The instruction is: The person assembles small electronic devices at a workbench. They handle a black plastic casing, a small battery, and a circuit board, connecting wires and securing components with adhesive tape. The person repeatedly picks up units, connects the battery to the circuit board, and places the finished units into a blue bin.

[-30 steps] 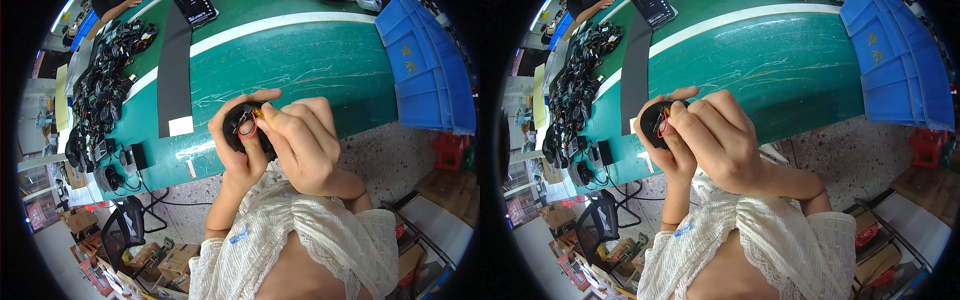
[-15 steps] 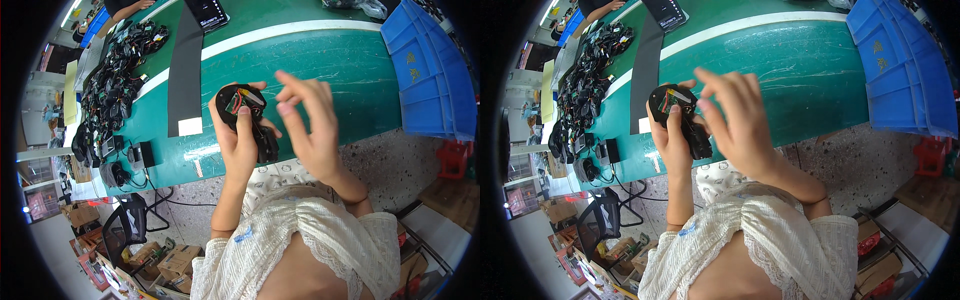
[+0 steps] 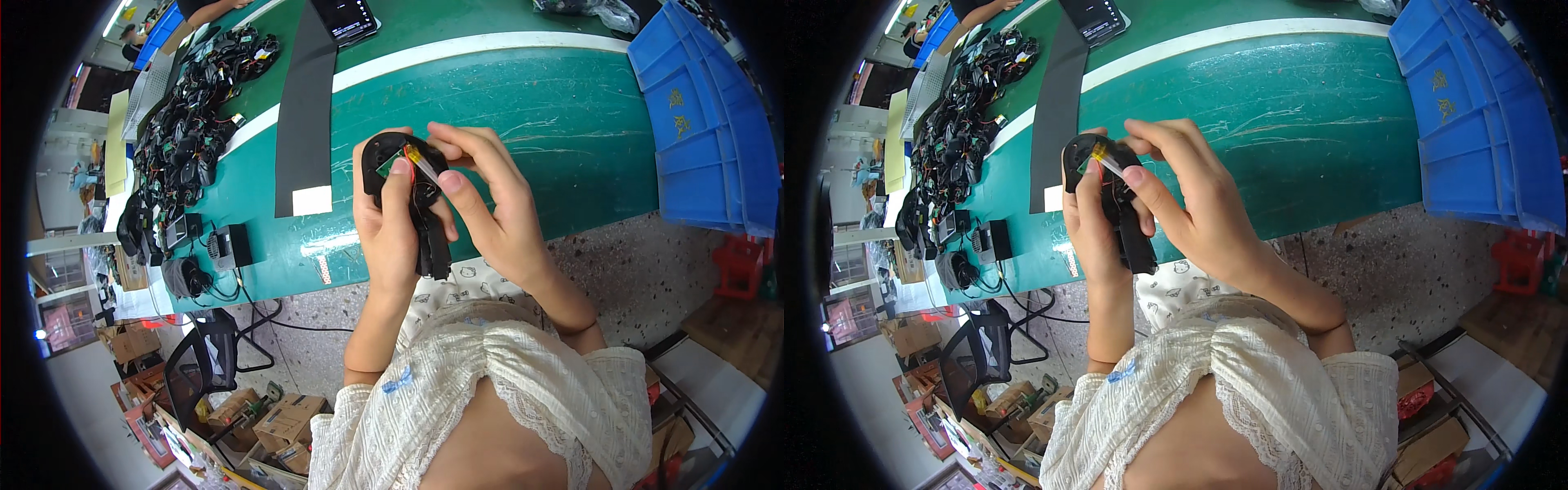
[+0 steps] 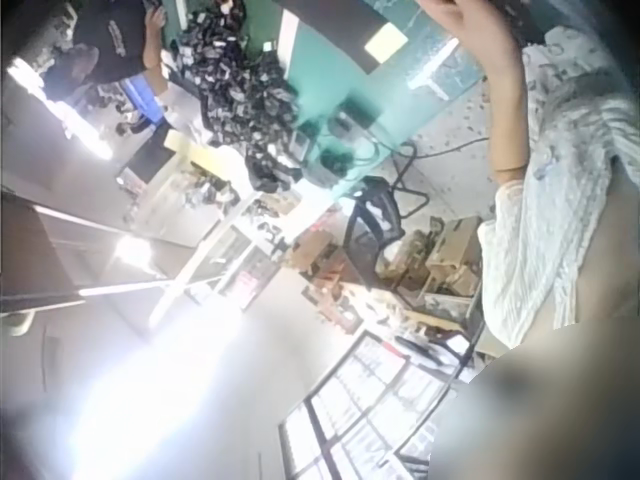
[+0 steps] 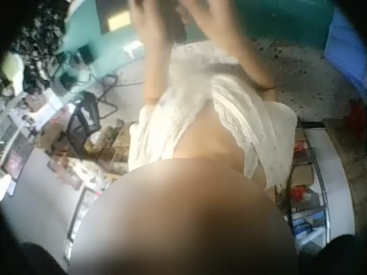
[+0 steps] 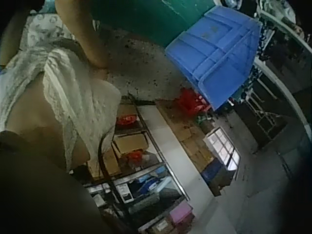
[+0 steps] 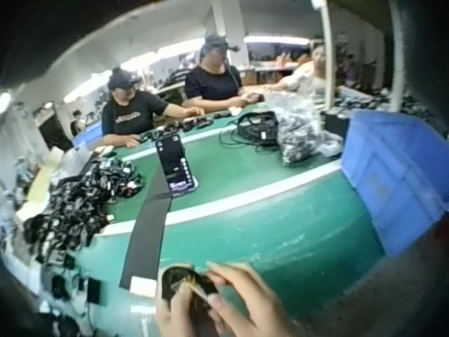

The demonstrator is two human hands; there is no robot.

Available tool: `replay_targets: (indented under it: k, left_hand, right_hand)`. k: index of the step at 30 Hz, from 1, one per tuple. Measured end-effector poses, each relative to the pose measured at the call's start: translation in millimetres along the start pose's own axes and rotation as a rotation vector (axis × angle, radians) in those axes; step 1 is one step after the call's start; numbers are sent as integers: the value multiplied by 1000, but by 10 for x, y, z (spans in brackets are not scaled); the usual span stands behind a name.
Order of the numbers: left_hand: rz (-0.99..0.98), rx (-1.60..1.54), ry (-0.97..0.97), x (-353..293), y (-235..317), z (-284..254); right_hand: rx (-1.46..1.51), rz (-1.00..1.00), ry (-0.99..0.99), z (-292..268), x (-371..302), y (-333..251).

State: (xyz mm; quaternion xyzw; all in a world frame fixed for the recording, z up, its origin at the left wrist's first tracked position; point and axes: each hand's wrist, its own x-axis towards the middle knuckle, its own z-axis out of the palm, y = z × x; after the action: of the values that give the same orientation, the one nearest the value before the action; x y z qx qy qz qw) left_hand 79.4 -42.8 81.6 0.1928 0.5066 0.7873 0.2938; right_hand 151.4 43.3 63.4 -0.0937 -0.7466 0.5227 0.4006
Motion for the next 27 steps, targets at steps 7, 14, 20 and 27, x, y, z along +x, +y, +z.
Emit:
replay_targets:
  k: [7, 14, 20, 27]
  left_hand:
    - [-8, -64, -1, -10, 0, 67]
    - [126, 115, 36, 6, -86, 77]
    - [277, 260, 35, -40, -86, 89]
    - [334, 279, 31, -37, -97, 61]
  right_hand:
    - [326, 388, -53, -29, 4, -175]
    - [-406, -251, 224, -15, 34, -103]
    - [-560, -391, 170, 45, 31, -110]
    - [-598, -494, 97, 34, 39, -130]
